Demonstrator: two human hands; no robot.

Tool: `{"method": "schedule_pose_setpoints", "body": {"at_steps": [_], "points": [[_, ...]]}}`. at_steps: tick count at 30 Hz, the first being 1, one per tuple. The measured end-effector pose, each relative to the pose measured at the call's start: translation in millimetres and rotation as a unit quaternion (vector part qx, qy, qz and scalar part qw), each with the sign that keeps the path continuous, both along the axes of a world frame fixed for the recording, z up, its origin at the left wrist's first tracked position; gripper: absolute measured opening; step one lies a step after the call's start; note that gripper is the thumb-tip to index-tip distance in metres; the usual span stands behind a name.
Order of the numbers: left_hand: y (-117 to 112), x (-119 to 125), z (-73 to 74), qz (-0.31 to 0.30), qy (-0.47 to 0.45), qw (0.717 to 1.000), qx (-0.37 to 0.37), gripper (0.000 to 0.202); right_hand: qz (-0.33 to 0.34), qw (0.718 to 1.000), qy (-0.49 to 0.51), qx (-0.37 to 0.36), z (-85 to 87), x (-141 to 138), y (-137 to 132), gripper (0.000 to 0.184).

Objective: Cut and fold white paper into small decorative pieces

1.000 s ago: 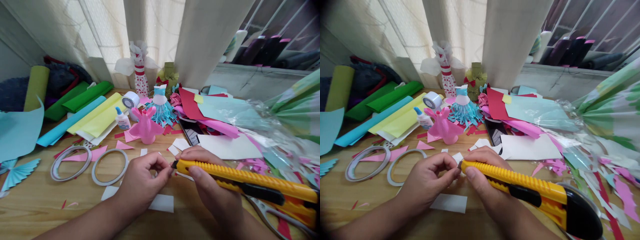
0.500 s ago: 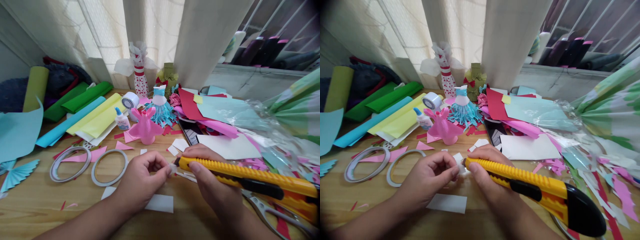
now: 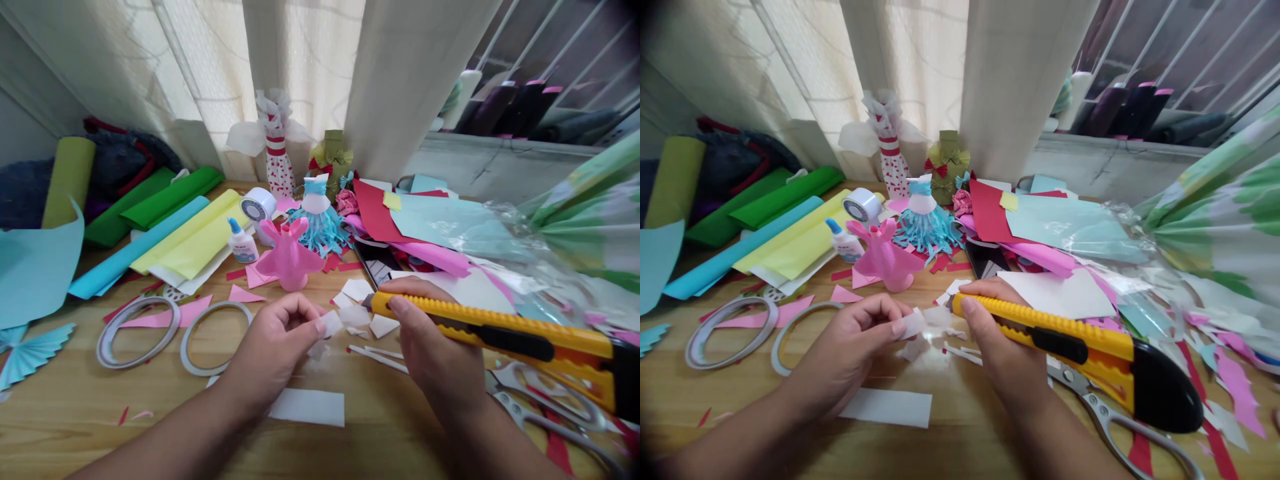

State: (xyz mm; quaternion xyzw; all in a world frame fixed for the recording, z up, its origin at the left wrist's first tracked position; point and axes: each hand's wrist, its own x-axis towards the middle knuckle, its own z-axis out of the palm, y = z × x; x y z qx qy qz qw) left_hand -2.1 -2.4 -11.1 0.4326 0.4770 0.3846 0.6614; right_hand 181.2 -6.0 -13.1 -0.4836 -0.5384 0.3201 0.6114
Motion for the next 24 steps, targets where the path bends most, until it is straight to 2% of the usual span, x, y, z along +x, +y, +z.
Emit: {"method": "schedule_pose_setpoints", "body": {"at_steps": [4, 6, 10, 12, 14, 17, 24], "points": [[1, 0, 2.7, 0.027, -0.056, 0.998, -0.012, 0.014, -0.049, 0.999, 0.004, -0.013, 1.8, 2, 2, 0.009], [2, 1, 4.6, 0.033, -0.080, 0.996, -0.024, 0.014, -0.050, 0.998, 0.030, -0.018, 4.3, 2, 2, 0.008], [2, 4, 4.8, 0.017, -0.161, 0.984, -0.071, 0.017, 0.051, 0.986, 0.155, -0.037, 6.5, -4, 2, 0.008], [1, 6, 3.5, 0.006, -0.201, 0.976, -0.084, 0.017, 0.097, 0.977, 0.179, -0.065, 4.0, -6, 1, 0.009], [0, 6, 2.3, -0.004, -0.230, 0.968, -0.095, 0.017, 0.100, 0.980, 0.150, -0.084, -0.5, -7, 1, 0.011], [-2, 6, 1.5, -0.009, -0.239, 0.965, -0.111, 0.015, 0.069, 0.991, 0.084, -0.080, -7.6, -5, 1, 0.012], [-1, 9, 0.6, 0.005, -0.168, 0.980, -0.106, 0.027, 0.096, 0.994, 0.051, -0.033, -9.1, -7, 2, 0.010]]}}
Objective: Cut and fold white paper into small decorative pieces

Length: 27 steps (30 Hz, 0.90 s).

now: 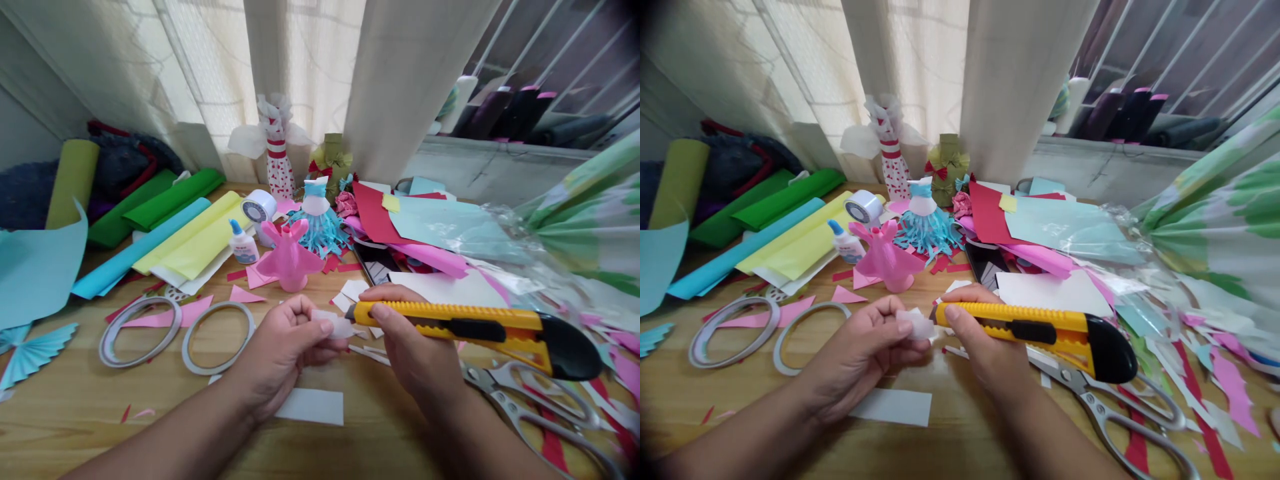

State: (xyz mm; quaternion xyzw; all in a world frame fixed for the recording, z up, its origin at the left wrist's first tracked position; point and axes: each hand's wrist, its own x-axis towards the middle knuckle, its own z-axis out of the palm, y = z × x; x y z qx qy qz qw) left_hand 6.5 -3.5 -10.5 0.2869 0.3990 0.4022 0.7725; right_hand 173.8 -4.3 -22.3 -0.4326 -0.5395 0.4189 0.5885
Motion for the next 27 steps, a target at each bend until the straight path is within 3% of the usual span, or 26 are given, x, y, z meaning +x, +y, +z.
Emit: {"method": "schedule_pose_setpoints", "body": {"at_steps": [5, 8, 10, 13, 15, 22, 27], "points": [[3, 0, -3.4, 0.021, 0.047, 0.998, 0.032, 0.029, -0.044, 0.997, -0.054, 0.024, 4.7, 23, 16, 0.011], [5, -2, -4.5, 0.025, 0.067, 0.996, 0.047, 0.027, -0.088, 0.975, -0.189, -0.081, 5.4, 44, 27, 0.010], [6, -2, -4.4, 0.026, 0.078, 0.995, 0.055, 0.027, -0.097, 0.935, -0.322, -0.110, 5.1, 52, 33, 0.012], [6, -3, -3.5, 0.031, 0.082, 0.994, 0.061, 0.028, -0.073, 0.839, -0.531, -0.096, 5.5, 56, 36, 0.018], [6, -3, -2.6, 0.031, 0.083, 0.994, 0.067, 0.028, -0.043, 0.788, -0.607, -0.093, 7.0, 56, 37, 0.020], [4, -4, 1.1, 0.020, 0.101, 0.992, 0.078, 0.026, 0.032, 0.732, -0.673, -0.097, 14.0, 69, 39, 0.017], [6, -3, 0.4, 0.024, 0.110, 0.990, 0.085, 0.024, 0.043, 0.718, -0.688, -0.102, 13.3, 89, 36, 0.025]]}}
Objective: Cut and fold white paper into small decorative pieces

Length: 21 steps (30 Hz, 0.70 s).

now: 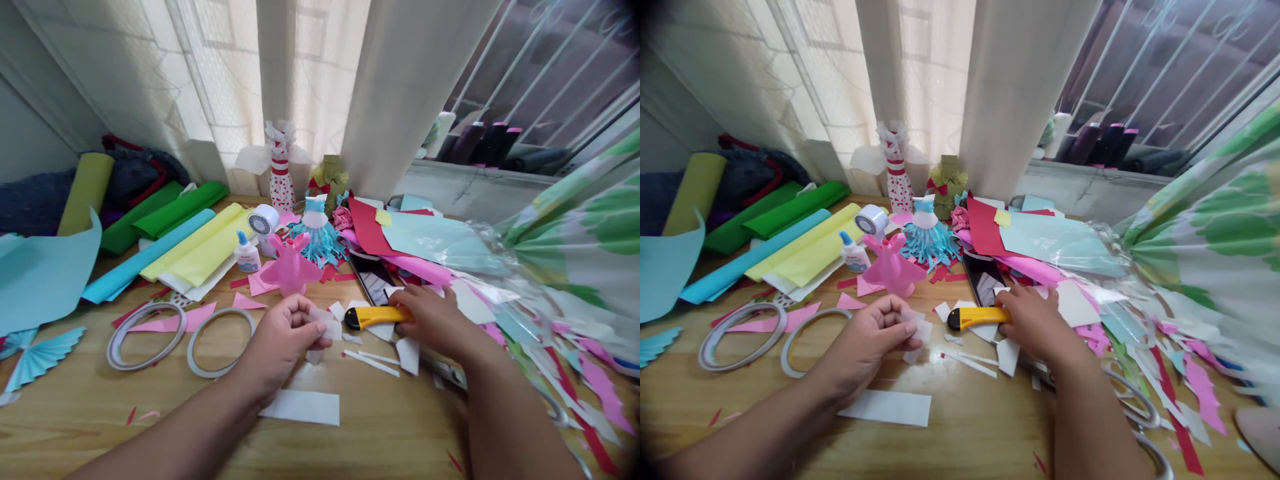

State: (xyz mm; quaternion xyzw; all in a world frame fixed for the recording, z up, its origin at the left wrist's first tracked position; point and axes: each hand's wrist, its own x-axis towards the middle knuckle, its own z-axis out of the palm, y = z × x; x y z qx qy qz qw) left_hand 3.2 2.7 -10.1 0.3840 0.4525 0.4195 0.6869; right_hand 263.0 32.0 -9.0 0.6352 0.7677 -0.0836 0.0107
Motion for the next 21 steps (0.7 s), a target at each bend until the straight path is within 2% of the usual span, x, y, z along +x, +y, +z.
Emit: {"method": "schedule_pose_setpoints", "body": {"at_steps": [2, 4, 6, 7, 8, 10, 13, 17, 19, 21], "points": [[0, 0, -1.2, -0.001, 0.001, 1.000, 0.002, 0.024, 0.014, 0.999, 0.021, 0.033, 2.6, 1, -3, 0.032], [0, 0, -2.3, -0.005, -0.001, 1.000, 0.005, 0.024, 0.058, 0.991, 0.093, 0.078, 7.2, -7, -7, 0.030], [-1, 0, -3.1, -0.011, -0.004, 1.000, 0.006, 0.024, 0.113, 0.964, 0.221, 0.097, 11.4, -26, -13, 0.021], [-1, 0, -3.3, -0.013, -0.005, 1.000, 0.006, 0.025, 0.113, 0.946, 0.289, 0.093, 12.5, -38, -17, 0.014], [-1, 0, -3.3, -0.015, -0.006, 1.000, 0.007, 0.025, 0.099, 0.932, 0.338, 0.089, 12.7, -50, -20, 0.012], [-2, 1, -3.1, -0.019, -0.006, 1.000, 0.016, 0.025, 0.079, 0.920, 0.380, 0.051, 10.6, -71, -26, 0.017], [-2, 1, -2.4, -0.028, -0.004, 0.999, 0.026, 0.024, 0.044, 0.899, 0.434, -0.015, 4.6, -90, -31, 0.016], [1, -4, 2.4, -0.022, 0.039, 0.998, 0.034, 0.021, 0.005, 0.874, 0.483, -0.063, -0.9, -89, -29, 0.018], [7, -10, 7.2, -0.019, 0.093, 0.993, 0.065, 0.019, -0.008, 0.860, 0.503, -0.085, -2.6, -84, -28, 0.020], [14, -19, 11.9, -0.048, 0.170, 0.979, 0.101, 0.018, -0.020, 0.851, 0.517, -0.093, -4.6, -79, -26, 0.020]]}}
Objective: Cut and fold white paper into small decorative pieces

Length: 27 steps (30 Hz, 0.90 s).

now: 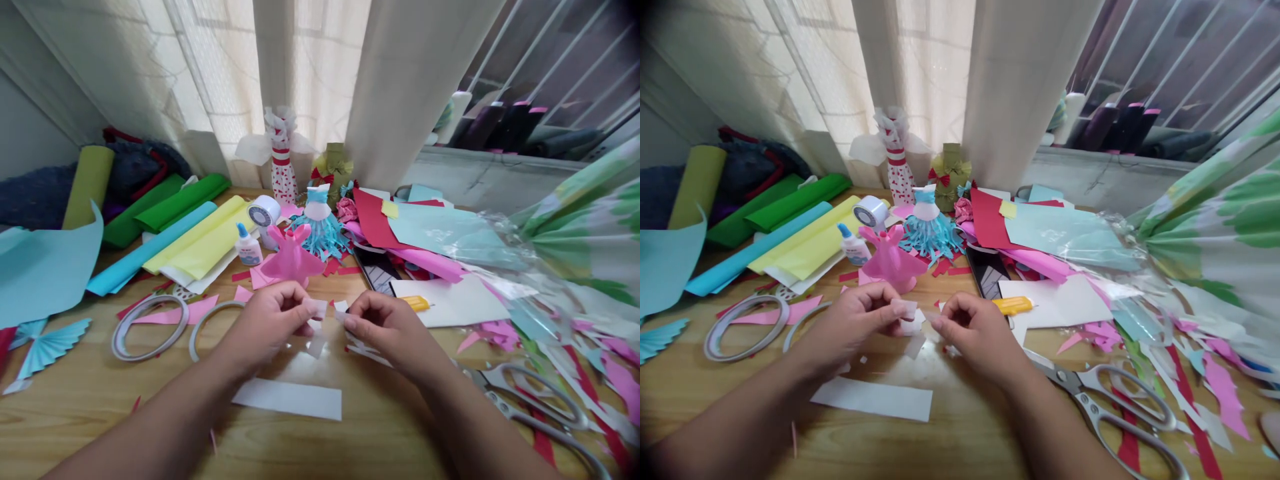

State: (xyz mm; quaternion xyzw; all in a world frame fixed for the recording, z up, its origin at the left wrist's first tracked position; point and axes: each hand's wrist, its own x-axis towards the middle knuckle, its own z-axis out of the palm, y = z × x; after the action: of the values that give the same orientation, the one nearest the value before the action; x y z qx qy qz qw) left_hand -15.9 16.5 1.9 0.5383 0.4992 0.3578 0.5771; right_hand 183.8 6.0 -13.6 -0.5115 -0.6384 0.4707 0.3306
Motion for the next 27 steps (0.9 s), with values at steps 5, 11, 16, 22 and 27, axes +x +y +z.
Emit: {"method": "schedule_pose_setpoints", "body": {"at_steps": [5, 11, 16, 22, 27], "points": [[11, -24, -2.1, -0.122, 0.181, 0.975, 0.039, 0.018, -0.005, 1.000, -0.001, -0.003, -4.8, 5, 3, 0.020], [17, -40, -8.2, -0.117, 0.345, 0.913, 0.184, 0.002, 0.013, 1.000, -0.001, -0.017, -6.7, 4, 3, 0.021], [18, -33, 6.7, -0.091, 0.308, 0.923, 0.213, 0.007, 0.023, 0.997, 0.057, -0.049, -5.4, 2, 1, 0.023], [-9, 2, 5.6, -0.104, 0.018, 0.993, 0.052, 0.020, 0.042, 0.987, 0.126, -0.086, 1.5, -8, -5, 0.027], [-18, 16, -2.1, -0.072, -0.063, 0.995, 0.005, 0.018, 0.034, 0.985, 0.139, -0.093, -0.6, -11, -6, 0.025]]}}
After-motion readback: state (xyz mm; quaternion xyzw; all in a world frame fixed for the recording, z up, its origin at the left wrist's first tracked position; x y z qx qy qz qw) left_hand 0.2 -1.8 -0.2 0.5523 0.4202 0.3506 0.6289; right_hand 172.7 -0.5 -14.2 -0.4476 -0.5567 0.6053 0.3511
